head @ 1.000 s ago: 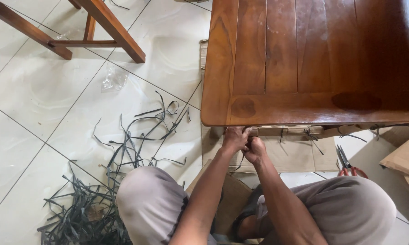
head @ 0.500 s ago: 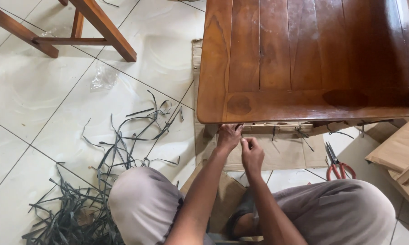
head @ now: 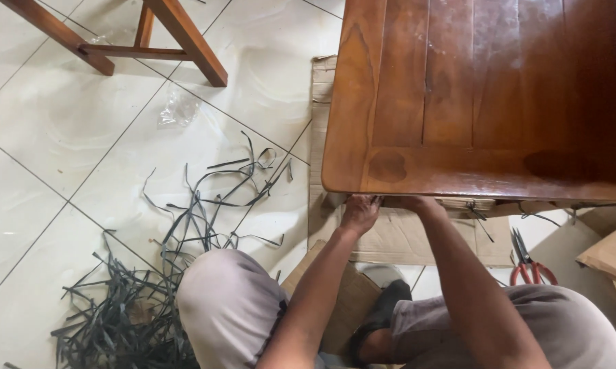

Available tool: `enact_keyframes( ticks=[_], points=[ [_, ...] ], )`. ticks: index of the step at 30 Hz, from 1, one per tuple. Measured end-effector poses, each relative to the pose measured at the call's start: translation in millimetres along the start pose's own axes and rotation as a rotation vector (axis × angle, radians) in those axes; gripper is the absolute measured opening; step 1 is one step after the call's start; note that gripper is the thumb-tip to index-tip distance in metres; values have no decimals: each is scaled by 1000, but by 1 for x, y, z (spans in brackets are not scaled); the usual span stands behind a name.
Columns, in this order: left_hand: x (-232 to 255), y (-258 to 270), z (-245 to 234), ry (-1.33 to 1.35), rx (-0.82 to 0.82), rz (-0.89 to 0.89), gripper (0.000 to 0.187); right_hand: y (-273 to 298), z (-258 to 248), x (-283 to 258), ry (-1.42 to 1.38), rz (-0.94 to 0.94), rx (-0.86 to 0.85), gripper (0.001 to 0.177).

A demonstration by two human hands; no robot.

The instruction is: Wrapping wooden chair legs with cardboard and securing them with ties.

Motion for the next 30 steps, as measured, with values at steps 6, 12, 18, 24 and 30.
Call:
enact_keyframes(
  ticks=[6,12,18,24,30],
  points=[
    [2,-20,-60,158,-38,-98,20,-4,4,0,108,13,6,62],
    [3,-35,-95,179,-86,-121,17,0,-10,8,229,43,31,71],
    [0,-11,-29,105,63,-60,15,29,14,62,-245,-51,593,15],
    [7,0,-17,-61,122,-57,16,106,25,28,-863,538,558,34],
    [0,-9,-24,167,10,-79,14,100,17,-4,-2022,857,-95,8]
  ],
)
Point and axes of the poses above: each hand's wrist, its own y-axis away from the middle knuckle, its own z-axis out of the palm, x = y × z, the point moved 2 cm from there along -y, towards the middle knuckle, and after that the axes turned 4 degrees about -y, right-handed, at the moved point
